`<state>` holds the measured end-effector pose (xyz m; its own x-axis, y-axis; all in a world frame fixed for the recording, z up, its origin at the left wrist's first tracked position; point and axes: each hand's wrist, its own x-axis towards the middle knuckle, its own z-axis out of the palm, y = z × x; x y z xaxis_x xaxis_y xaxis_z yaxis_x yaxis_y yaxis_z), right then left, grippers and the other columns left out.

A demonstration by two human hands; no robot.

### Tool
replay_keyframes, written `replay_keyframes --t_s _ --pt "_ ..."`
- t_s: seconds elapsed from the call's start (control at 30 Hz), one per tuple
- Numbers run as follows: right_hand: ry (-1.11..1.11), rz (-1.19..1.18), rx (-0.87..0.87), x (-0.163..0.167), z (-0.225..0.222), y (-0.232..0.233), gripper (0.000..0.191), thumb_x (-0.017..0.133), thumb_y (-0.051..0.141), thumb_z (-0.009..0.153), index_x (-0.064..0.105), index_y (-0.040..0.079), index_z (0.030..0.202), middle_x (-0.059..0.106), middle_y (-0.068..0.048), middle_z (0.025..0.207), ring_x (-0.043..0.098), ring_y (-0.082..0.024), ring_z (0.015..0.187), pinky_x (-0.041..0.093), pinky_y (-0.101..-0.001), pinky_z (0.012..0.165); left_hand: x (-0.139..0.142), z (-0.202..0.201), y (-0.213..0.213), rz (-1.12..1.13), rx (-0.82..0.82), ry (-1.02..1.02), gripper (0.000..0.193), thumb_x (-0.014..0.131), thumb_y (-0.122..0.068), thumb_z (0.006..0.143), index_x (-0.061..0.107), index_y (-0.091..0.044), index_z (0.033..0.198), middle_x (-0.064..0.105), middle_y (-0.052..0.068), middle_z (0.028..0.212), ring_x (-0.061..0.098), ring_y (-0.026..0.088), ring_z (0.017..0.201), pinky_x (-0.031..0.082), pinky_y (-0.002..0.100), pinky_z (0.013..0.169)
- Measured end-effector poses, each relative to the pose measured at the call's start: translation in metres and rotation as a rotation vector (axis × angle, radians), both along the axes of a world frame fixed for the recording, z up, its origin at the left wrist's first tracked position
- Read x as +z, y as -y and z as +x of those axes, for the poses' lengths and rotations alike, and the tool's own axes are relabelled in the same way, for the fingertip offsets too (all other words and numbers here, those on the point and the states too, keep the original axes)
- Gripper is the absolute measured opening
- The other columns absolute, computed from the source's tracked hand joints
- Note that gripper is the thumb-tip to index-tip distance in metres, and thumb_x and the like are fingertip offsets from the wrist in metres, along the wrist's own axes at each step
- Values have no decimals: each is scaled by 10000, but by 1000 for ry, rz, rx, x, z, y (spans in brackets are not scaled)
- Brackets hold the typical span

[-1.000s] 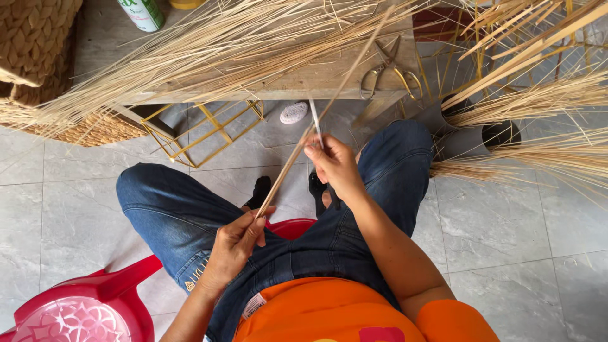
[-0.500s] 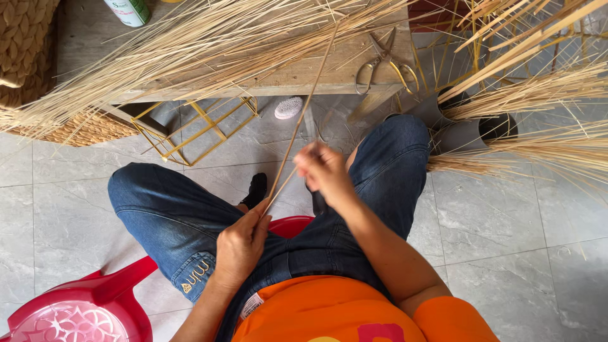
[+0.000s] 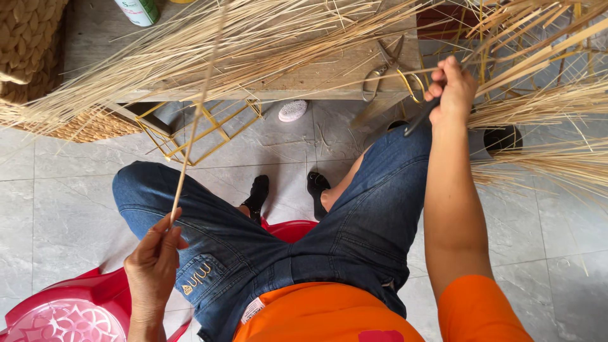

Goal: The person sits on a low stool and uses a knife to sharpen thin dried plant sticks. They hold each stick with one hand and scrape the blade along its length to create a pointed tip, then set the finished stick aside and pick up another.

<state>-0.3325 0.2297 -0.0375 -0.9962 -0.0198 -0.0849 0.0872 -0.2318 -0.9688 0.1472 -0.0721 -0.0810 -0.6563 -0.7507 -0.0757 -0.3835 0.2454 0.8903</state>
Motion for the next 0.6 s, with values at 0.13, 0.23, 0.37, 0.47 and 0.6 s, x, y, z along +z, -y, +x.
replay_keyframes --t_s 0.13,0.23,0.37,0.47,0.6 --pt "74 90 97 21 -20 39 115 688 237 995 695 125 1022 788 -114 924 477 -82 491 438 -257 464 -4 -2 -6 -40 -20 -53 297 641 -70 1001 701 -76 1292 722 4 802 654 37 685 510 192 575" --pt "139 150 198 29 -21 63 135 690 242 991 637 121 1020 819 -160 1021 487 -57 470 417 -231 430 -4 -4 -11 -23 -46 -42 295 643 -67 986 709 -75 1274 734 2 821 659 41 680 532 193 580" --pt "5 120 259 8 25 83 295 679 315 1001 678 62 1151 780 -165 1012 470 -45 444 395 -217 390 2 -8 -13 -8 -43 56 300 690 -53 946 745 -92 1239 713 33 737 621 73 618 497 236 528" --pt "12 -58 438 -20 80 87 443 648 362 1003 654 48 1314 776 -152 1074 449 -40 452 387 -211 402 12 -16 -8 -179 -167 -36 291 694 -26 930 748 -84 1210 692 20 761 647 62 663 512 223 571" --pt "-30 -251 472 -34 126 81 457 632 372 1034 656 36 1342 736 -95 1005 427 -42 477 374 -220 440 26 -35 7 -339 -298 -44 278 745 -19 897 773 -96 1163 607 41 708 583 121 618 474 277 583"
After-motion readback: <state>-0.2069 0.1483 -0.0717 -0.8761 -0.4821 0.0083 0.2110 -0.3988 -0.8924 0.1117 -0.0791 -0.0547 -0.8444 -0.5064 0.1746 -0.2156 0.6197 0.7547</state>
